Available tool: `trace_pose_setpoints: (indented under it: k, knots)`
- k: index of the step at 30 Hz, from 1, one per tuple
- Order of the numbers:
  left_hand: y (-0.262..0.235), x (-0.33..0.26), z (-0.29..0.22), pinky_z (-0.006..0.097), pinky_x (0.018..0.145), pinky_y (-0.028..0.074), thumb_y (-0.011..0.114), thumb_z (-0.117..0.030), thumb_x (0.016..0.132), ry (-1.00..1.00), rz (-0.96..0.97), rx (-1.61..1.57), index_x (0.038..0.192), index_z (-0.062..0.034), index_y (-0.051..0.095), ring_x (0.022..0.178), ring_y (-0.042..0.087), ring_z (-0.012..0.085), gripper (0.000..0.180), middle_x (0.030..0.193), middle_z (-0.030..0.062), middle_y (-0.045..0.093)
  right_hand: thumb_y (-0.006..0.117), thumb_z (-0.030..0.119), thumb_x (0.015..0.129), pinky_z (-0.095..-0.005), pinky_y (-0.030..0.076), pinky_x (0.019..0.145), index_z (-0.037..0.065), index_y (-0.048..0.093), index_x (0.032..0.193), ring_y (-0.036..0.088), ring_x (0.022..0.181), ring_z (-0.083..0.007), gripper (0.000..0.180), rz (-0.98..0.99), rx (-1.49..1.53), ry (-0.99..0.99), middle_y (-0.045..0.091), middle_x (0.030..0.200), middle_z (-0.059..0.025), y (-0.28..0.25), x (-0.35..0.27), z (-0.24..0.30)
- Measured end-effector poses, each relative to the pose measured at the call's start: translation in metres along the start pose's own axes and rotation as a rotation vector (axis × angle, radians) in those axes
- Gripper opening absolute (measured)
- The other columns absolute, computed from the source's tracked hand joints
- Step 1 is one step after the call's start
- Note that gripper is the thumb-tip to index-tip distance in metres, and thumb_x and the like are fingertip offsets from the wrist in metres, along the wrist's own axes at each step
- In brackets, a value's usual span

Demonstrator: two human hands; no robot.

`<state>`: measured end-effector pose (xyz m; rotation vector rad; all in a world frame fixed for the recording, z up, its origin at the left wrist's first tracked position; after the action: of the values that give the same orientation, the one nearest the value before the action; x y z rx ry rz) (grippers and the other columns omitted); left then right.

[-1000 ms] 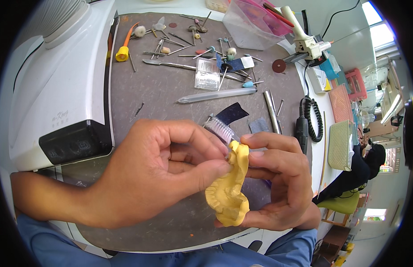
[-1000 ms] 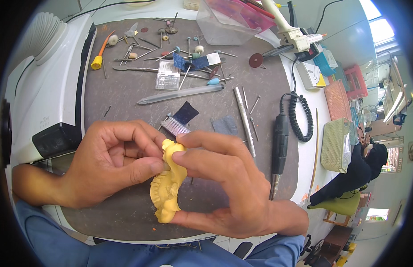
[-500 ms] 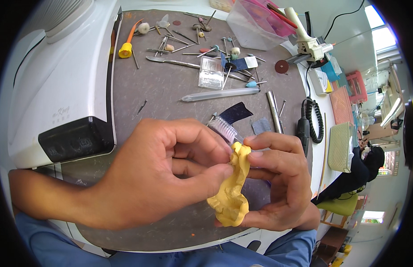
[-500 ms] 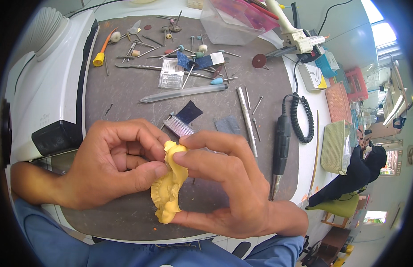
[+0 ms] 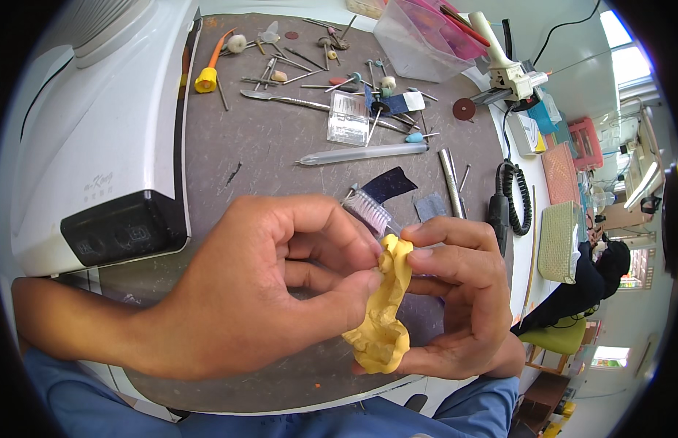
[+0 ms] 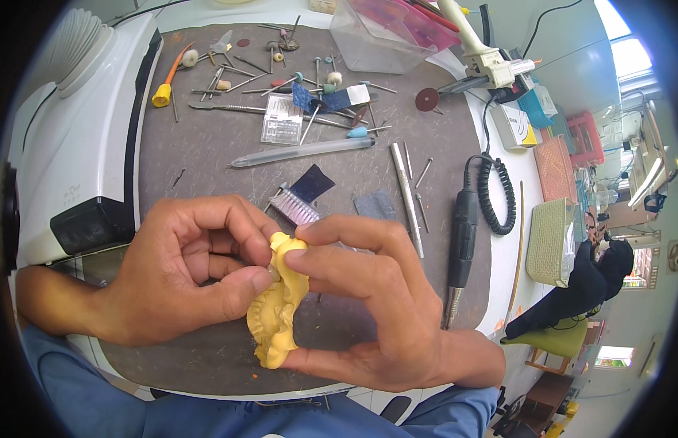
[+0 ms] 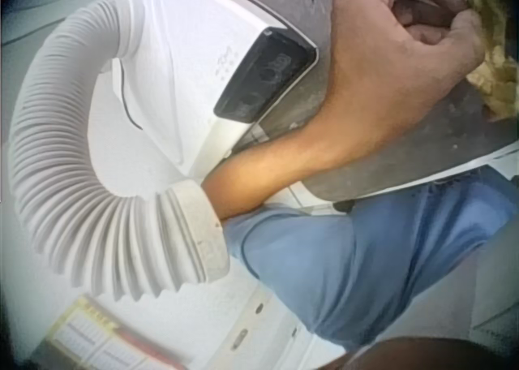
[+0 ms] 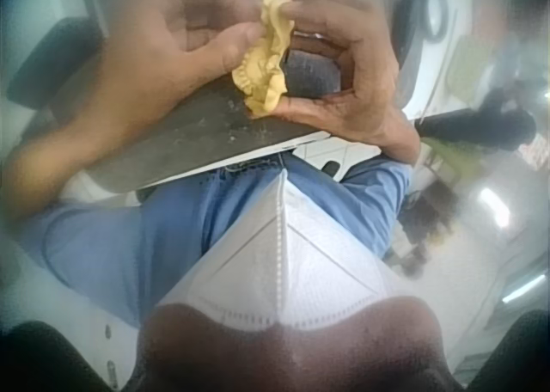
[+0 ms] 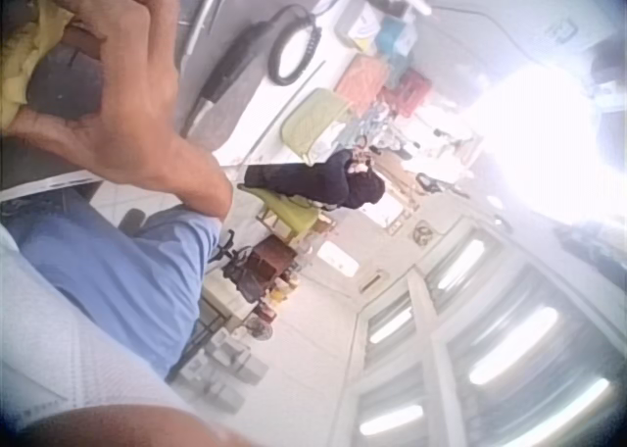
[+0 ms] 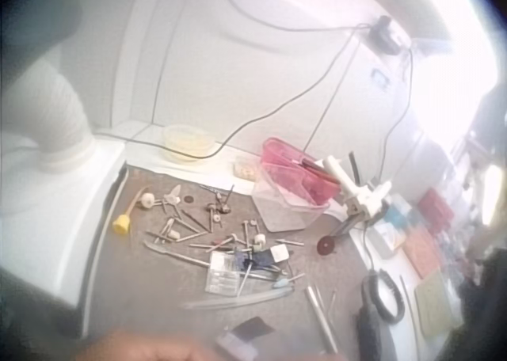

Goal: The person fits a small white dental crown into a yellow dental mold, using a rotary tool to grind and adjust the crown's surface. They repeatedly test the fit by pressing the crown into the mold and use a small brush to clean the area. The process involves precise manual manipulation and tool use to ensure the crown aligns correctly with the mold.

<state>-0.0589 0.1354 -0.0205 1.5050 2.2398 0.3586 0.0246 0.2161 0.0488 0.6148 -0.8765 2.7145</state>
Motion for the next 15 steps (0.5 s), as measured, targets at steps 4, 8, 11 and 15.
trace_pose_setpoints:
  k: [4,8,11,15]
  knots:
    - [-0.001,-0.001,-0.002,0.027,0.088,0.055,0.066,-0.002,0.087,0.019,-0.003,0.047,0.094,0.0033,0.056,0.097,0.062,0.0134,0.013,0.109,0.0120,0.057,0.096,0.019,0.057,-0.0315,0.058,0.085,-0.004,0.047,0.124,0.058,0.110,-0.0231,0.086,0.171,-0.073,0.025,0.046,0.120,-0.0215,0.007,-0.001,0.000]
    - [-0.005,-0.003,-0.002,0.027,0.086,0.055,0.063,-0.001,0.088,0.041,-0.064,0.046,0.093,0.0021,0.054,0.094,0.062,0.0127,0.010,0.107,0.0108,0.058,0.098,0.016,0.054,-0.0314,0.053,0.094,-0.004,0.041,0.130,0.056,0.113,-0.0241,0.098,0.265,-0.103,0.040,0.040,0.123,-0.0199,0.010,-0.002,-0.002]
    - [-0.013,-0.002,-0.011,0.025,0.080,0.054,0.062,0.001,0.086,0.047,-0.141,0.178,0.092,0.0006,0.055,0.090,0.062,0.0110,0.009,0.098,0.0084,0.060,0.097,0.016,0.057,-0.0314,0.050,0.094,-0.004,0.038,0.135,0.056,0.110,-0.0237,0.099,0.284,-0.089,0.065,0.040,0.123,-0.0180,0.008,-0.001,-0.003]
    - [0.000,-0.007,-0.035,0.028,0.069,0.052,0.066,0.005,0.078,0.217,-0.087,0.931,0.089,-0.0008,0.058,0.080,0.064,0.0167,0.015,0.087,0.0090,0.059,0.093,0.018,0.063,-0.0329,0.047,0.092,-0.005,0.043,0.135,0.056,0.108,-0.0248,0.090,0.303,-0.046,0.130,0.047,0.120,-0.0177,0.010,0.000,-0.005]
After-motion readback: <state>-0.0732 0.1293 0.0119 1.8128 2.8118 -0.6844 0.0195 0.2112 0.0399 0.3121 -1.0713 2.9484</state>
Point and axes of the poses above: each hand's wrist, its own x-axis towards the middle knuckle, its own y-axis out of the palm, z = x × y, the point moved 10 cm from there along x, towards the middle knuckle
